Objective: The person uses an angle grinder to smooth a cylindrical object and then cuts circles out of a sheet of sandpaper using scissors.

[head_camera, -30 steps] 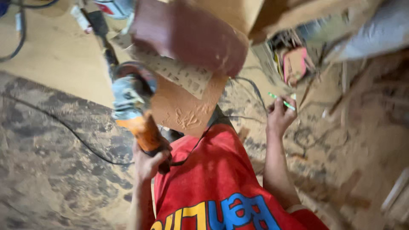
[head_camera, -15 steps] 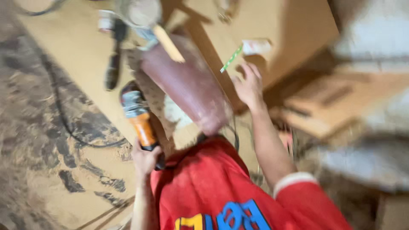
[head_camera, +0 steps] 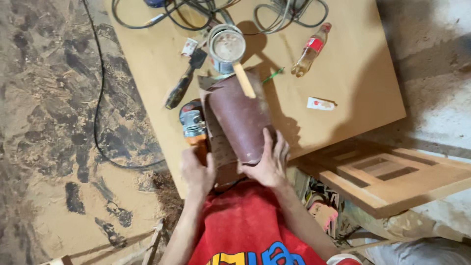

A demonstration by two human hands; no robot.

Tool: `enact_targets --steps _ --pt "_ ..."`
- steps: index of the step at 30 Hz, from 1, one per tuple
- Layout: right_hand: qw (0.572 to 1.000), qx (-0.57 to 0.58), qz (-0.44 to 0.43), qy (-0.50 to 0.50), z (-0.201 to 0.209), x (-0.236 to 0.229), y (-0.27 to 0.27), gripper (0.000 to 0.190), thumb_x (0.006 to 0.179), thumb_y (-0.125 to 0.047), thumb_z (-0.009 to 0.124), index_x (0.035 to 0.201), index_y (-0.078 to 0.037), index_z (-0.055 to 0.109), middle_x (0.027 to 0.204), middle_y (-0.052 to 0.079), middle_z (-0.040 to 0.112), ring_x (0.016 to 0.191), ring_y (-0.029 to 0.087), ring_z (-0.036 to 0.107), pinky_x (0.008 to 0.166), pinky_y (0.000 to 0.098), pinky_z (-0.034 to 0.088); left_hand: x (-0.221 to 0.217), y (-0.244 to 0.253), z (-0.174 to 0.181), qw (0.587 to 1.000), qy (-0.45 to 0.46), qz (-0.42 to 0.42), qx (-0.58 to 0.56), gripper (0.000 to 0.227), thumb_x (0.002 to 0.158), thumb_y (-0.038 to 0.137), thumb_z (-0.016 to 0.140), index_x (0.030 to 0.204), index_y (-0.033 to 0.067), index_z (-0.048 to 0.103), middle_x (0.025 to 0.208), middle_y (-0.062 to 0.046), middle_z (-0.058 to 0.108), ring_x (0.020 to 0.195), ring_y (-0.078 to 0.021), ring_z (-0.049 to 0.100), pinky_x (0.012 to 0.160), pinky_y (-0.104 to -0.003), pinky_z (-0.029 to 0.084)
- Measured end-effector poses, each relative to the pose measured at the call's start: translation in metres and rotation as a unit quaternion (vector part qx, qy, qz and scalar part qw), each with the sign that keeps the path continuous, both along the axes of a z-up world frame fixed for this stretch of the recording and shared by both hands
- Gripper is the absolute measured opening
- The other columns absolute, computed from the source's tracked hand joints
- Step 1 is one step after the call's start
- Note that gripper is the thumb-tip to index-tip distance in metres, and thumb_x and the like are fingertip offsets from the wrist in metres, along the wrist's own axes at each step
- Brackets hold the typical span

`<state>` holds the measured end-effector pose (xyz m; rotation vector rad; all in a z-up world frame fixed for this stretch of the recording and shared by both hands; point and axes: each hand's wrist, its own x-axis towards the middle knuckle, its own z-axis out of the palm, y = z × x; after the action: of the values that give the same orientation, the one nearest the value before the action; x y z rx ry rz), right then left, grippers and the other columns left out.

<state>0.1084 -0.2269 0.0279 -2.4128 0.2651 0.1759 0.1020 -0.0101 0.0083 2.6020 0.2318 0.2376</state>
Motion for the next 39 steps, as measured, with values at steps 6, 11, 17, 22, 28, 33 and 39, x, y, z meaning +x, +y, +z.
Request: enact_targets --steps 6,11,17,22,28,33,39 --pt "0.997 -0.054 -0.059 0.021 -0.013 -0.012 0.0 0.134 0.045 -0.043 0.101 0.154 -0.016 0.027 0.152 0.026 0.022 0.139 0.049 0.024 0.113 0.0626 0.026 0.004 0.005 0.009 0.991 0.011 -0.134 -0.029 0.036 0.083 0.018 0.072 0.111 -0.0009 0.059 0.094 -0.025 0.064 0.088 -0.0452 0.063 0.077 -0.053 0.052" --pt "0.961 -0.099 -0.141 -0.217 -0.032 -0.033 -0.011 0.11 0.055 -0.044 0.095 0.145 -0.005 0.044 0.137 0.024 0.046 0.127 0.044 0.046 0.108 0.0567 0.038 0.006 0.027 0.012 0.975 0.123 -0.184 -0.019 0.027 0.087 0.025 0.07 0.101 0.0035 0.062 0.096 -0.021 0.067 0.088 -0.0425 0.066 0.077 -0.053 0.053" --pt "0.945 -0.127 -0.248 -0.173 -0.049 -0.053 -0.003 0.078 0.069 -0.039 0.091 0.131 -0.005 0.061 0.136 0.021 0.052 0.129 0.042 0.047 0.108 0.0542 0.041 -0.004 0.054 0.009 0.95 0.133 -0.259 -0.116 0.032 0.083 0.024 0.073 0.104 0.002 0.066 0.095 -0.021 0.071 0.088 -0.04 0.068 0.078 -0.049 0.055" --pt "0.93 -0.146 -0.257 -0.217 -0.034 -0.058 0.035 0.066 0.071 -0.032 0.09 0.125 -0.005 0.064 0.132 0.02 0.055 0.127 0.041 0.048 0.109 0.0547 0.039 -0.006 0.082 0.013 0.931 0.178 -0.241 -0.209 0.032 0.081 0.022 0.076 0.105 0.0021 0.07 0.09 -0.017 0.077 0.083 -0.0305 0.075 0.078 -0.04 0.06" --pt "0.929 -0.082 -0.243 -0.266 -0.013 -0.035 0.089 0.053 0.076 -0.026 0.085 0.121 -0.006 0.065 0.131 0.018 0.057 0.127 0.039 0.049 0.111 0.0534 0.039 0.008 0.118 0.002 0.946 0.138 -0.155 -0.249 0.021 0.084 0.018 0.074 0.099 0.0024 0.073 0.079 -0.014 0.077 0.069 -0.025 0.075 0.067 -0.035 0.06" --pt "0.928 -0.08 -0.236 -0.277 0.013 -0.022 0.131 0.053 0.077 -0.026 0.084 0.122 -0.006 0.065 0.132 0.016 0.057 0.128 0.038 0.05 0.113 0.0527 0.038 0.035 0.144 0.006 0.928 0.183 -0.218 -0.241 0.02 0.083 0.018 0.075 0.095 0.0029 0.074 0.08 -0.014 0.076 0.07 -0.0235 0.076 0.067 -0.035 0.06" --pt "0.889 -0.059 -0.317 -0.324 0.038 0.03 0.237 0.046 0.085 -0.023 0.079 0.124 -0.005 0.062 0.131 0.016 0.056 0.123 0.036 0.055 0.108 0.046 0.046 0.133 0.233 0.031 0.897 0.15 -0.329 -0.253 0.019 0.083 0.017 0.075 0.095 0.0017 0.074 0.082 -0.016 0.075 0.073 -0.0243 0.075 0.068 -0.035 0.06"
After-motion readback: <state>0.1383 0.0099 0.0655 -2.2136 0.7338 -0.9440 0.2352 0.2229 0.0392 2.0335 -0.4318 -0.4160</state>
